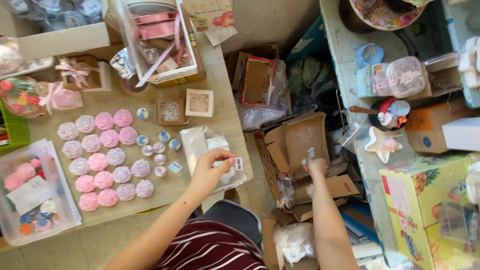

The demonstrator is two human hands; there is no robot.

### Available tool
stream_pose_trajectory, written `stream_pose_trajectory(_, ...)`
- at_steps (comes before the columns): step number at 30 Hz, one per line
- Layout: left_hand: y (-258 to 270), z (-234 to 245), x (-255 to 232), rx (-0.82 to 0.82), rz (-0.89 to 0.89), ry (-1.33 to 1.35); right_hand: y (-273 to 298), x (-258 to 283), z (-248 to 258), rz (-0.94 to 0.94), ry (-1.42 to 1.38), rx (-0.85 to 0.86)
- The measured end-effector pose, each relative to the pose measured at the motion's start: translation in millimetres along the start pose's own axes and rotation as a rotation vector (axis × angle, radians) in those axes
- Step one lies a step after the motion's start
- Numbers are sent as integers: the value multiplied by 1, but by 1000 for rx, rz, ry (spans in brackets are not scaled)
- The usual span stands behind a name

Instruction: Peeling labels and applying them to small jars on a workbench.

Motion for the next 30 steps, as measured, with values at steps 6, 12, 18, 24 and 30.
stream_pose_trajectory(6, -14, -15, -16, 14, 115, 303, -46, -26, 63, -3, 427, -551)
stream_pose_trajectory(12, -15, -12, -20, -50, -57, -33, 238, 215, -21, 976, 155, -40)
stream_pose_trajectory(18, 18, -7, -38, -193, -296, -431, 372, 276, -105, 1353, 493, 228)
stream_pose_trajectory(24, 46, 29, -27, -292, -292, -390, 389, 294, -153, 1390, 572, 276)
stream_pose_trajectory(30, 38, 77, 4, -221, -220, -188, 411, 312, -197, 1497, 734, 288)
Point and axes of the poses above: each hand's wrist, its own y-axis away from the middle knuckle, its own z-axis out of the back of the hand, x = y × z, the point moved 5 cm from there along -y, towards the middle knuckle, and after that the axes turned 12 degrees about x, right-handed, at the moved point
